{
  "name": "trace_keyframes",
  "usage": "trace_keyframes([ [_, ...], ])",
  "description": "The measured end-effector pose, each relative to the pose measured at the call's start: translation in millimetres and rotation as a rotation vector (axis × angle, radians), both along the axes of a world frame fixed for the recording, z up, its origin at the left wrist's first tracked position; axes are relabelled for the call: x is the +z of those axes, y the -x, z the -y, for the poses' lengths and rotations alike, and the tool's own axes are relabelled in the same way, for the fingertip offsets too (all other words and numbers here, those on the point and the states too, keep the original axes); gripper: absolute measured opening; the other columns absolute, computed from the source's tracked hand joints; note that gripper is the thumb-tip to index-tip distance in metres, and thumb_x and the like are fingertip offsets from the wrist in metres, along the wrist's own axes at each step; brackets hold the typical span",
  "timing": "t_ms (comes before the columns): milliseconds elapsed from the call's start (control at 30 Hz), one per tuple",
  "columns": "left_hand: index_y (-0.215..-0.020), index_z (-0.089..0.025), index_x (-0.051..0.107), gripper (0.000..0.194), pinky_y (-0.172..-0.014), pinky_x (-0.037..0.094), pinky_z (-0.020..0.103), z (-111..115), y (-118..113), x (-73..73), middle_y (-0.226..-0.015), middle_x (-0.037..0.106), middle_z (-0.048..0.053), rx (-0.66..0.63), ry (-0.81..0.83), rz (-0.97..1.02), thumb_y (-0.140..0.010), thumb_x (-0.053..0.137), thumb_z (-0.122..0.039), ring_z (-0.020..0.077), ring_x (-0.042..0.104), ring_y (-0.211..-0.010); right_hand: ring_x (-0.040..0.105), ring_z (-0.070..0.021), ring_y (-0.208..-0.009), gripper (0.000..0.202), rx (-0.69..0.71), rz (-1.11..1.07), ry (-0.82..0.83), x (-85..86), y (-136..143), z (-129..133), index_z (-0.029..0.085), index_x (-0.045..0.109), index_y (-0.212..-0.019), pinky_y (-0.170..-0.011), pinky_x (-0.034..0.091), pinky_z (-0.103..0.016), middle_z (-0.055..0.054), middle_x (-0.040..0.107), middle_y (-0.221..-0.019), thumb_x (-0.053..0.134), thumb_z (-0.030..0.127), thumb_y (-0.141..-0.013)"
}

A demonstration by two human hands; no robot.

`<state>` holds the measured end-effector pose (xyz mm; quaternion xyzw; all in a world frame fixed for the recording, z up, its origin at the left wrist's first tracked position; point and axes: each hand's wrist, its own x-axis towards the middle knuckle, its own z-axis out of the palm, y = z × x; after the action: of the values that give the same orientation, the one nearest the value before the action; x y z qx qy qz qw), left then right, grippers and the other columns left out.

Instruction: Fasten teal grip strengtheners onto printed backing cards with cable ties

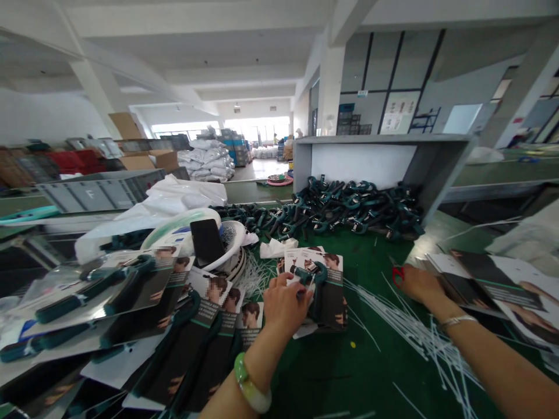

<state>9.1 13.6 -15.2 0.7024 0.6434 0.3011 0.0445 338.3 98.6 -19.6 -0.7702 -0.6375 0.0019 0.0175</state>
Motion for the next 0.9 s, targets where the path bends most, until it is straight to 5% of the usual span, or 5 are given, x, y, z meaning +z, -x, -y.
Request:
trace_keyframes([
  [133,-0.068,-0.024,0.068,0.014,-0.083,0.039,0.038,-14.8,-7.4,-1.2,-0.103,0.059,0.005,-0.022,0.115,0.191,-0.072,0.058,-0.032,0.0250,0.050,-0.097,0.063,-0.0188,-0.081,0.062,0.218,-0.120,-0.057,16.0,37.4,29.0,0.016,0.034,-0.135,-0.066,0.045,-0.026,-0.008,0.067,-0.101,0.049,0.026,-0.076],
  [300,-0.058,-0.018,0.059,0.022,-0.076,0.041,0.027,-30.5,-0.8,-9.9,-0.077,0.060,0.002,-0.120,0.212,0.498,-0.074,0.054,-0.032,0.0167,0.054,-0.082,0.062,-0.0184,-0.078,0.041,0.643,0.086,-0.212,27.4,99.0,70.6,0.026,0.049,-0.125,-0.060,0.042,-0.027,-0.008,0.064,-0.104,0.043,0.025,-0.084],
  [433,-0.056,-0.018,0.053,0.025,-0.058,0.038,0.021,-34.0,2.2,-12.2,-0.057,0.049,-0.003,-0.171,0.239,0.561,-0.074,0.053,-0.035,0.0107,0.048,-0.059,0.059,-0.0158,-0.067,0.035,0.685,0.291,-0.238,33.7,119.1,77.1,0.026,0.053,-0.120,-0.053,0.035,-0.024,-0.008,0.064,-0.092,0.045,0.028,-0.086],
  [700,-0.062,-0.016,0.055,0.024,-0.052,0.035,0.020,-35.2,3.1,-17.4,-0.056,0.048,-0.004,-0.193,0.268,0.673,-0.074,0.053,-0.037,0.0087,0.044,-0.054,0.060,-0.0196,-0.070,0.036,0.664,0.381,-0.265,34.0,125.0,82.4,0.020,0.053,-0.121,-0.053,0.033,-0.027,-0.011,0.063,-0.089,0.047,0.024,-0.085],
  [900,-0.061,-0.016,0.059,0.021,-0.070,0.042,0.024,-31.5,1.3,-13.2,-0.071,0.057,0.000,-0.183,0.233,0.649,-0.072,0.057,-0.034,0.0130,0.053,-0.073,0.060,-0.0181,-0.070,0.035,0.663,0.368,-0.283,31.2,128.9,80.4,0.020,0.053,-0.119,-0.053,0.032,-0.027,-0.011,0.063,-0.090,0.047,0.027,-0.085],
])
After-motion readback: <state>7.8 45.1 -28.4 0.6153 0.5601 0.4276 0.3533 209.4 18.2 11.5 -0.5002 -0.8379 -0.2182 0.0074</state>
